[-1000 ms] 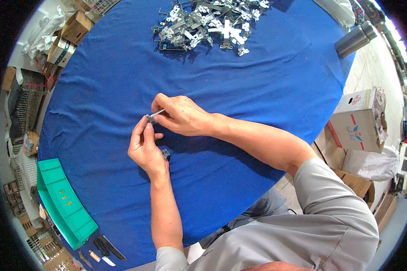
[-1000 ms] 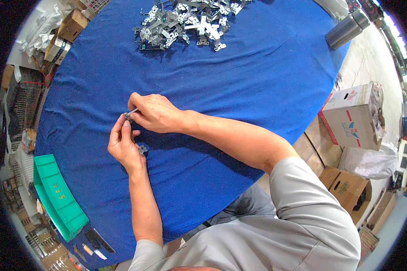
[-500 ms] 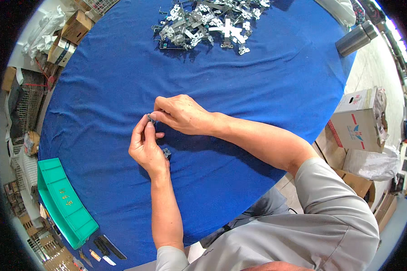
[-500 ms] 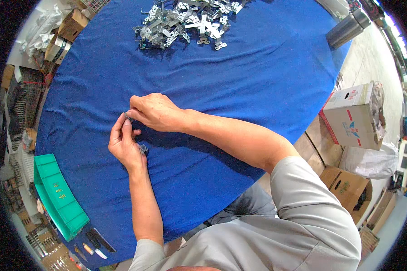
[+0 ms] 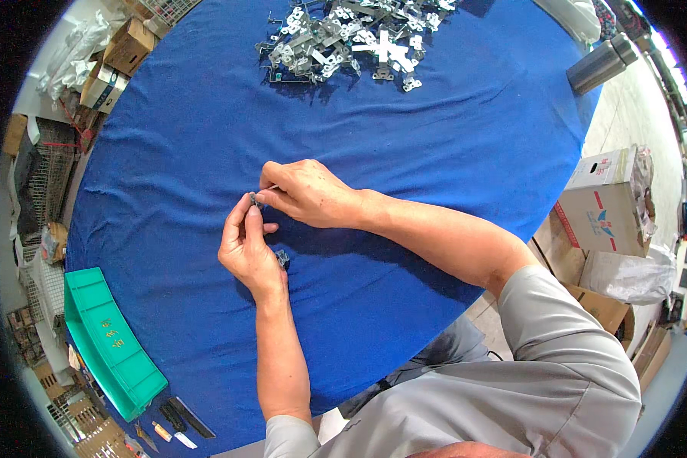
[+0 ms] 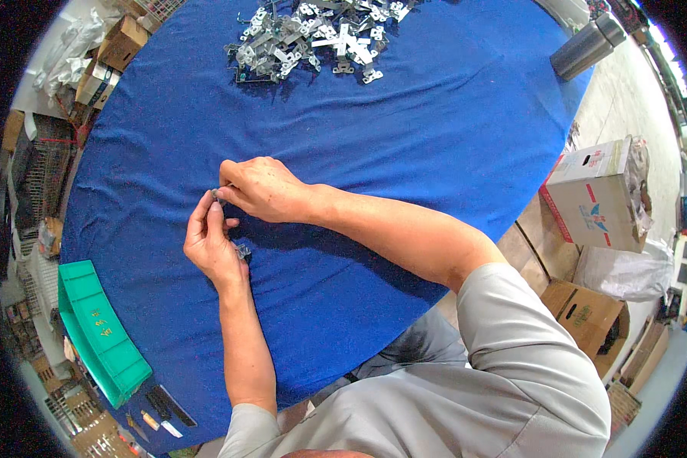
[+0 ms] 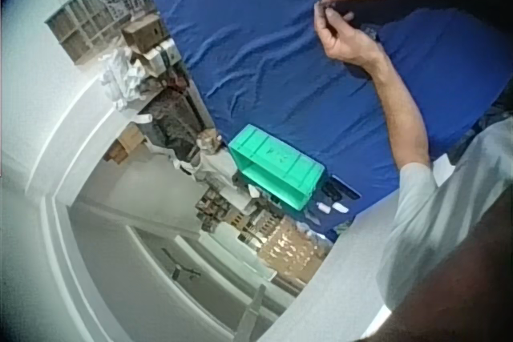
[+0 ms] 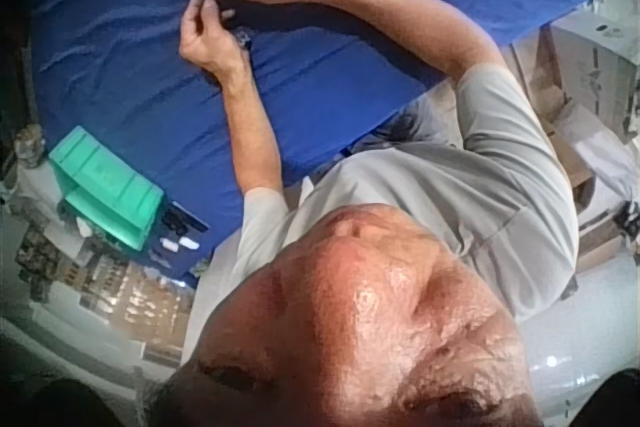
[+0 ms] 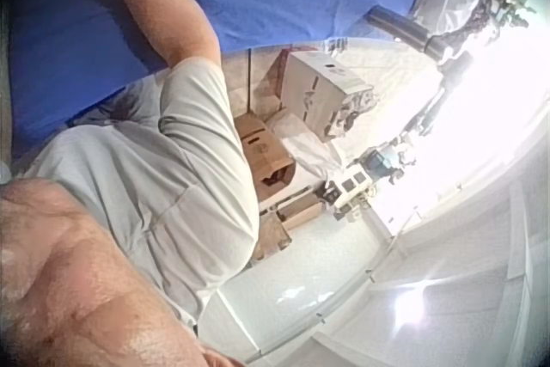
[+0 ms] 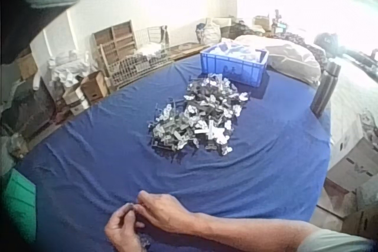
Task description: Assembling small metal brackets using a screwdriver at a workstation.
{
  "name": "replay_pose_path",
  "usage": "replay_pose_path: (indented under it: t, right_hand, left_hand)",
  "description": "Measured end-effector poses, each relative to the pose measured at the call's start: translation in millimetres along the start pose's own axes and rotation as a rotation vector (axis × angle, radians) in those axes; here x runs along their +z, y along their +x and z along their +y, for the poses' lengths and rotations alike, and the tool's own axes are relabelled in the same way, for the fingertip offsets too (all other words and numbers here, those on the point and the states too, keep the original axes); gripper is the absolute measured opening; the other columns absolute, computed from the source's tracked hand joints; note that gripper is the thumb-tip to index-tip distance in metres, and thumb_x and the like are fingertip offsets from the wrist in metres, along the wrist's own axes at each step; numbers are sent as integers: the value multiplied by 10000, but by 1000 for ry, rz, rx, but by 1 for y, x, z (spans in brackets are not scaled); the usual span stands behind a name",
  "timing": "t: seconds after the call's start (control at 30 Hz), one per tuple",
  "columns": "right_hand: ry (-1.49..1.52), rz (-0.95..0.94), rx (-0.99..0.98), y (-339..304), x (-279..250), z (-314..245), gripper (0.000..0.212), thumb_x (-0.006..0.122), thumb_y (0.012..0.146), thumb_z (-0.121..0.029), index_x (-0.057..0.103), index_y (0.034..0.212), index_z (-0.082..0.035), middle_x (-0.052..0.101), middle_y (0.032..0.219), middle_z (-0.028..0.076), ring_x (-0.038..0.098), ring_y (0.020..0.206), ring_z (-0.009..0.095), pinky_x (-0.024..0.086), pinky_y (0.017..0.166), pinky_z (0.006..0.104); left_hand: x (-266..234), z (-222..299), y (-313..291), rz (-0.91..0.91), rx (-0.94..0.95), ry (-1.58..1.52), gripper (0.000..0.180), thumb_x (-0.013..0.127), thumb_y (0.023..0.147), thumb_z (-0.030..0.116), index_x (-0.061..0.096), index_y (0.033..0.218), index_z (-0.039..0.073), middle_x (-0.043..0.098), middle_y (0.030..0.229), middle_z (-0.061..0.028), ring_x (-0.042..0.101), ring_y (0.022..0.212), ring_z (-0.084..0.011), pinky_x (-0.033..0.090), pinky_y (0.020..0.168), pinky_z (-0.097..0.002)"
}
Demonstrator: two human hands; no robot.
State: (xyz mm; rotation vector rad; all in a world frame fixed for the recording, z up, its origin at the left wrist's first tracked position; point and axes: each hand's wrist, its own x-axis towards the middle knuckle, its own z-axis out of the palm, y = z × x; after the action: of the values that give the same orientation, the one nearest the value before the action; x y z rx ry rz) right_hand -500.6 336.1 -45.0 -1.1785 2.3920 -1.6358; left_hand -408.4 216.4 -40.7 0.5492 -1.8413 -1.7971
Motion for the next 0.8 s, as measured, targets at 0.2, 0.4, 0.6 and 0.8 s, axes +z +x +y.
replay_pose_path:
  t: [0.2,0.4,0.6,0.8]
  right_hand:
    - [102,105,-85,0,1,2,245,632,946,-222,575,897,11,648,738,200,659,695,375,481,602,460]
    - [64,60,-53,-1,-1,2,239,651,925,-215,588,881,11,655,734,188,671,693,355,497,605,437]
    - [59,47,-86,0,-5,-1,243,653,922,-215,586,835,2,638,685,168,655,645,350,482,576,442]
    - [-84,-56,-12,1,-5,5,270,651,930,-234,586,805,-4,622,653,166,633,596,347,461,546,446]
  left_hand:
    - [1,1,1,38,-27,-25,229,619,951,37,668,1155,-54,716,1039,-117,648,733,-93,541,608,-211]
    - [2,-1,1,16,2,-19,223,618,950,32,673,1149,-53,719,1035,-111,655,749,-97,548,609,-215]
    - [1,3,-3,10,70,25,202,590,948,-15,693,1119,-47,703,1073,-126,673,840,-127,568,610,-222]
    - [2,2,-1,11,-2,-11,203,591,945,-23,696,1118,-49,704,1078,-133,674,830,-124,569,607,-215]
